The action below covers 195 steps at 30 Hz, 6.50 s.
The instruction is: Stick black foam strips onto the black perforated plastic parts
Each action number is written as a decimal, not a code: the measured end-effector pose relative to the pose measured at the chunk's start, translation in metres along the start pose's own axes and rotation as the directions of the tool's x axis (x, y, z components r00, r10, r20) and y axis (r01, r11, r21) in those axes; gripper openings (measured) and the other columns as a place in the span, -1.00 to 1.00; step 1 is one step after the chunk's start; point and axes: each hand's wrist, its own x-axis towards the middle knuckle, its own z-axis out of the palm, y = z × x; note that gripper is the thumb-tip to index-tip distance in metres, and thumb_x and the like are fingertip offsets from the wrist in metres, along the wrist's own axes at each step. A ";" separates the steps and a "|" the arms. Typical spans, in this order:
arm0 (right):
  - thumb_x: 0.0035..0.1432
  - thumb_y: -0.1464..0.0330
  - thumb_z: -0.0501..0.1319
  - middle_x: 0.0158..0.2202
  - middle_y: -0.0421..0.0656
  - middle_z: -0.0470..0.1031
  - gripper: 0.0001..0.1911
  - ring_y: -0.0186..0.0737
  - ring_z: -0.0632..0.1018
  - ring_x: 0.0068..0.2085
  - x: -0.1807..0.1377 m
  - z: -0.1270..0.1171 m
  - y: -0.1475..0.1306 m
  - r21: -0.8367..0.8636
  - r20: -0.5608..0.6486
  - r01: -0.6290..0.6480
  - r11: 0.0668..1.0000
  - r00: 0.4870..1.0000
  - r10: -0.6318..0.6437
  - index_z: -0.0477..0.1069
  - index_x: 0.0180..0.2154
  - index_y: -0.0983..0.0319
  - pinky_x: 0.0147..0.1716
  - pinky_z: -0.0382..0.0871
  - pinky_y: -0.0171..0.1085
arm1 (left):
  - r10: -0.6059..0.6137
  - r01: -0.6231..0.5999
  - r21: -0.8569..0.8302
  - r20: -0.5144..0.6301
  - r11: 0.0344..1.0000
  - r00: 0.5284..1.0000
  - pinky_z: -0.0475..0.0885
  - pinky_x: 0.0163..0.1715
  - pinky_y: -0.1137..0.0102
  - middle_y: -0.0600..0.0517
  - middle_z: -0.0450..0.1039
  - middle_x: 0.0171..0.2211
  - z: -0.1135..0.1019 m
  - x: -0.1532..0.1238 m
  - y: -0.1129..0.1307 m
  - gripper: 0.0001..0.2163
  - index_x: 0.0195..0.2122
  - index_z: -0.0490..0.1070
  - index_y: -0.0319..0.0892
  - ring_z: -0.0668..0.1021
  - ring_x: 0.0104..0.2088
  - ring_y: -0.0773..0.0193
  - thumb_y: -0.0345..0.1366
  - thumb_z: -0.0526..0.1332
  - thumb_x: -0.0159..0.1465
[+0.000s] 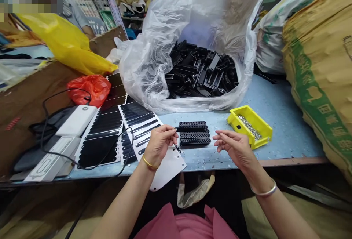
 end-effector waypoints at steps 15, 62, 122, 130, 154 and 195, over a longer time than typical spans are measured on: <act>-0.18 0.22 0.53 -0.65 -0.22 0.48 -0.70 -0.35 0.49 -0.62 0.046 0.022 -0.001 -0.106 -0.029 0.176 0.979 0.983 -0.180 0.53 -0.50 0.27 -0.61 0.44 -0.36 | 0.065 -0.060 0.176 -0.026 0.983 0.998 0.17 -0.75 0.53 -0.04 0.52 -0.58 0.001 0.031 -0.009 -0.80 -0.45 0.50 -0.33 0.48 -0.71 0.36 -0.29 0.41 -0.03; -0.30 0.33 0.49 -0.66 -0.14 0.51 -0.77 -0.40 0.42 -0.69 0.101 0.023 0.028 -0.188 -0.084 -0.027 0.982 0.996 0.012 0.50 -0.59 0.28 -0.74 0.22 -0.44 | 0.079 -0.056 0.508 -0.025 0.860 0.997 0.28 -0.67 0.54 0.12 0.38 -0.67 -0.010 0.091 -0.033 -0.81 -0.44 0.53 -0.26 0.44 -0.66 0.42 -0.50 0.12 0.03; -0.26 0.34 0.43 -0.67 -0.15 0.51 -0.85 -0.38 0.42 -0.69 0.106 0.019 0.031 -0.277 -0.102 0.003 0.961 0.994 -0.033 0.52 -0.61 0.27 -0.74 0.16 -0.42 | 0.237 -0.195 0.678 0.031 0.709 0.971 0.30 -0.54 0.48 0.09 0.41 -0.64 -0.013 0.102 -0.048 -0.88 -0.51 0.51 -0.18 0.45 -0.57 0.34 -0.36 0.18 0.10; -0.28 0.37 0.38 -0.68 -0.15 0.50 -0.90 -0.40 0.33 -0.74 0.114 0.017 0.033 -0.367 -0.115 0.006 0.930 0.992 -0.052 0.51 -0.65 0.27 -0.77 0.12 -0.39 | 0.251 -0.208 0.678 0.036 0.705 0.967 0.25 -0.59 0.49 0.11 0.37 -0.67 -0.016 0.108 -0.052 -0.88 -0.53 0.49 -0.18 0.41 -0.60 0.35 -0.32 0.18 0.07; -0.26 0.32 0.25 -0.76 -0.27 0.27 -0.83 -0.34 0.28 -0.61 0.128 0.012 0.030 -0.710 -0.027 0.039 0.703 0.996 -0.082 0.36 -0.73 0.25 -0.57 0.11 -0.31 | 0.276 -0.211 0.686 0.015 0.697 0.961 0.28 -0.57 0.44 0.09 0.40 -0.65 -0.015 0.110 -0.054 -0.86 -0.54 0.48 -0.16 0.44 -0.58 0.30 -0.26 0.18 0.05; -0.20 0.36 0.24 -0.75 -0.25 0.29 -0.86 -0.34 0.31 -0.63 0.131 0.007 0.038 -0.768 0.015 0.079 0.635 0.994 -0.106 0.37 -0.68 0.25 -0.62 0.12 -0.33 | 0.273 -0.208 0.693 0.016 0.691 0.962 0.27 -0.59 0.44 0.08 0.41 -0.65 -0.015 0.110 -0.054 -0.86 -0.54 0.48 -0.16 0.44 -0.58 0.30 -0.25 0.18 0.05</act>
